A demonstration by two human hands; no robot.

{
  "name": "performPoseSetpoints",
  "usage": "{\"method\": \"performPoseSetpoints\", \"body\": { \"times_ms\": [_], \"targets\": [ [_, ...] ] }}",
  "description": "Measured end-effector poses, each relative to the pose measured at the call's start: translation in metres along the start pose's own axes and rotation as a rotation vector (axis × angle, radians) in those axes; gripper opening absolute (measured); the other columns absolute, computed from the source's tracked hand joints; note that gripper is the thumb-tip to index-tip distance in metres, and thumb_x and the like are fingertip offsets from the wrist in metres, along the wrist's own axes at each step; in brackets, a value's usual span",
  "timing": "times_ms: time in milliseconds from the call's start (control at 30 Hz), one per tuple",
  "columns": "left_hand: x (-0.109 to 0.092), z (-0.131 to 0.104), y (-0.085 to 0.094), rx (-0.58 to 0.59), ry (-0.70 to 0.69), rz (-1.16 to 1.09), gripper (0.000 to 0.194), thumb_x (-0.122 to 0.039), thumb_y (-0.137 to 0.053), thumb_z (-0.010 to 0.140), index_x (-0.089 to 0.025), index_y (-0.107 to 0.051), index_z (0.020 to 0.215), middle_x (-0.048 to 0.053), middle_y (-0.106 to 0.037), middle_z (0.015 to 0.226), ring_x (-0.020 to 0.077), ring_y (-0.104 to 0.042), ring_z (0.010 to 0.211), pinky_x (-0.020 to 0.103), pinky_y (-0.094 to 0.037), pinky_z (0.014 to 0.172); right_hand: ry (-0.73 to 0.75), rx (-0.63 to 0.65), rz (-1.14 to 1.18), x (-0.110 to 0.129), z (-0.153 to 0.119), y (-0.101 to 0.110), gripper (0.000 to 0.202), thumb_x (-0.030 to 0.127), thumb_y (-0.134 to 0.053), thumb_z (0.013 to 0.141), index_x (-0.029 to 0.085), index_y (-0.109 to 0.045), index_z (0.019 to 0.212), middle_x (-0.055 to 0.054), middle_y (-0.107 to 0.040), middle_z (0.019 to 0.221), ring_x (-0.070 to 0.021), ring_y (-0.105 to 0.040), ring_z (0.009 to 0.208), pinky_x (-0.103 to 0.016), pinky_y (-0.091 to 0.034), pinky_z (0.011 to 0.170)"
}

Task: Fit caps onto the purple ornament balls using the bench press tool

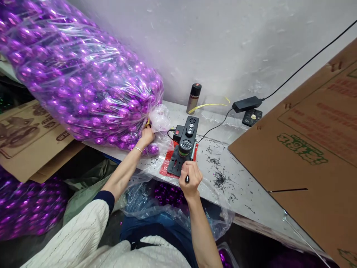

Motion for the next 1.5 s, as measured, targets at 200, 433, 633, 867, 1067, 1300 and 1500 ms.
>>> {"method": "performPoseSetpoints", "body": {
  "times_ms": [200, 433, 633, 867, 1067, 1300, 1500],
  "targets": [
    [0.025, -0.055, 0.007, 0.005, 0.003, -0.982, 0.063, -0.041, -0.067, 0.085, -0.016, -0.045, 0.138, 0.017, -0.062, 0.13, 0.0264, -0.066, 0.109, 0.04, -0.055, 0.091, 0.009, -0.012, 0.002, 0.001, 0.002, 0.0, 0.024, 0.009, -0.044, 0.092, 0.022, -0.05, 0.072, 0.0, -0.056, 0.068, -0.0127, -0.054, 0.064, -0.027, -0.043, 0.061],
    [0.007, -0.153, -0.045, 0.329, 0.15, -1.59, 0.048, -0.052, -0.057, 0.09, -0.017, -0.057, 0.122, 0.012, -0.073, 0.106, 0.0229, -0.073, 0.086, 0.036, -0.06, 0.072, 0.008, -0.014, -0.002, 0.002, 0.007, 0.001, 0.024, 0.01, -0.043, 0.093, 0.022, -0.05, 0.074, 0.0, -0.056, 0.067, -0.0128, -0.054, 0.064, -0.027, -0.042, 0.06],
    [-0.035, -0.165, -0.073, 0.175, 0.017, -1.241, 0.057, -0.042, -0.075, 0.079, -0.017, -0.052, 0.124, 0.012, -0.07, 0.116, 0.0238, -0.07, 0.102, 0.038, -0.057, 0.088, 0.039, 0.009, -0.019, 0.004, 0.01, 0.003, 0.023, 0.008, -0.044, 0.092, 0.022, -0.049, 0.074, 0.0, -0.055, 0.067, -0.0124, -0.053, 0.064, -0.026, -0.042, 0.061],
    [-0.07, -0.157, -0.069, 0.034, -0.362, -0.717, 0.055, -0.038, -0.074, 0.082, -0.018, -0.055, 0.131, 0.012, -0.068, 0.122, 0.0281, -0.065, 0.112, 0.044, -0.052, 0.098, 0.056, 0.027, -0.046, 0.004, 0.008, 0.003, 0.022, 0.009, -0.044, 0.092, 0.021, -0.051, 0.076, -0.001, -0.057, 0.069, -0.0129, -0.055, 0.067, -0.027, -0.043, 0.062],
    [-0.071, -0.153, -0.067, 0.027, -0.45, -0.585, 0.054, -0.044, -0.072, 0.084, -0.018, -0.058, 0.129, 0.012, -0.069, 0.114, 0.0285, -0.065, 0.106, 0.043, -0.052, 0.094, 0.07, 0.036, -0.053, 0.004, 0.009, 0.004, 0.02, 0.009, -0.045, 0.092, 0.021, -0.052, 0.078, -0.001, -0.058, 0.069, -0.0128, -0.056, 0.065, -0.026, -0.044, 0.061],
    [-0.083, -0.143, -0.074, 0.032, -0.41, -0.485, 0.055, -0.045, -0.076, 0.079, -0.021, -0.062, 0.127, 0.009, -0.064, 0.099, 0.0274, -0.063, 0.096, 0.041, -0.051, 0.088, 0.047, 0.047, -0.041, 0.004, 0.007, 0.004, 0.021, 0.01, -0.045, 0.092, 0.022, -0.052, 0.076, -0.001, -0.059, 0.069, -0.0132, -0.057, 0.067, -0.027, -0.044, 0.062],
    [-0.089, -0.147, -0.08, -0.021, -0.401, -0.659, 0.057, -0.039, -0.074, 0.082, -0.019, -0.056, 0.132, 0.013, -0.06, 0.122, 0.028, -0.06, 0.114, 0.042, -0.05, 0.098, 0.059, 0.063, -0.063, 0.004, 0.007, 0.005, 0.018, 0.01, -0.047, 0.092, 0.021, -0.052, 0.078, -0.002, -0.06, 0.07, -0.013, -0.057, 0.067, -0.026, -0.044, 0.061]
  ]
}}
Point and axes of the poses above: each hand's wrist, its own z-axis towards the middle knuckle, its own y-axis out of the back of the hand, x = y × z, the point moved 6 cm from there along z, towards the middle knuckle
